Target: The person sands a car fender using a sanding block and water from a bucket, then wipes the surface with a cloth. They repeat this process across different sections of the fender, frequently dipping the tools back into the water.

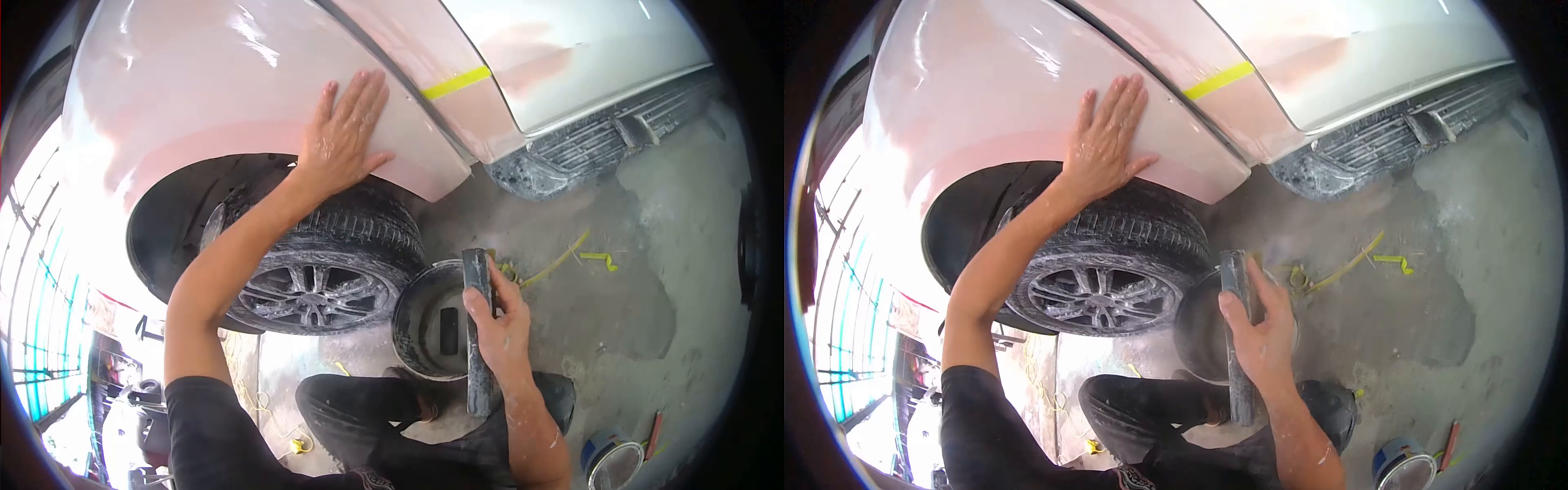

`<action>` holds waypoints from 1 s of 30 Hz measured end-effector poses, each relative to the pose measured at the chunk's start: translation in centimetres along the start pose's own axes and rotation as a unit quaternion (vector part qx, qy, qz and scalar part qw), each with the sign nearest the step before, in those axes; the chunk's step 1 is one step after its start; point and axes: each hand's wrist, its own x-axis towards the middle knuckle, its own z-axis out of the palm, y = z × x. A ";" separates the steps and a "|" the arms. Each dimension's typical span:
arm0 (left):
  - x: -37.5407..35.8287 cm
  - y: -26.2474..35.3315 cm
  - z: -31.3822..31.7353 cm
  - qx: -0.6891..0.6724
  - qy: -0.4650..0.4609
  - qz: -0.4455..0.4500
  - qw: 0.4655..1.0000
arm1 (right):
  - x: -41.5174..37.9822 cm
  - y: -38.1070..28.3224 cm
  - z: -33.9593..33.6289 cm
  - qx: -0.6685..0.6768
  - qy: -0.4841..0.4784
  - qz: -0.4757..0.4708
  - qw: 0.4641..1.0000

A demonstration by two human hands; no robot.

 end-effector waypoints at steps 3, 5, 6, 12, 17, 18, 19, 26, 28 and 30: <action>-2.1 0.4 -0.6 -0.005 -0.036 -0.003 0.999 | -0.1 -0.2 -0.2 0.023 -0.004 0.016 1.000; -3.9 0.4 -0.4 -0.003 -0.056 -0.002 0.998 | -0.2 -0.2 -0.3 0.039 -0.001 0.011 0.999; -4.8 0.4 -0.2 0.000 -0.060 0.002 0.998 | -0.3 -0.4 -0.3 0.041 -0.002 0.009 0.999; -5.8 0.3 -0.4 0.004 -0.062 0.014 0.998 | -0.8 -1.2 -0.8 0.018 -0.018 -0.013 1.000; 0.8 1.0 -0.8 0.013 -0.024 -0.004 1.000 | -0.7 -0.2 -0.6 0.035 -0.007 -0.014 0.999; 1.3 1.2 -0.5 0.017 -0.012 -0.009 1.000 | -0.8 -0.1 -0.4 0.045 -0.010 -0.011 0.999; 1.7 1.4 -0.1 0.020 0.000 -0.014 1.000 | -0.8 -0.2 -0.2 0.056 -0.011 -0.008 0.998; -0.6 1.6 -0.1 0.027 -0.043 -0.011 0.999 | -0.5 0.4 -0.7 0.015 -0.006 0.017 1.000; -2.0 1.6 -0.1 0.021 -0.056 -0.008 0.998 | -0.6 -0.3 -1.0 0.013 -0.002 0.033 0.999; -3.4 1.5 0.1 0.013 -0.068 -0.004 0.998 | -0.6 -0.2 -1.3 0.044 0.001 0.048 0.998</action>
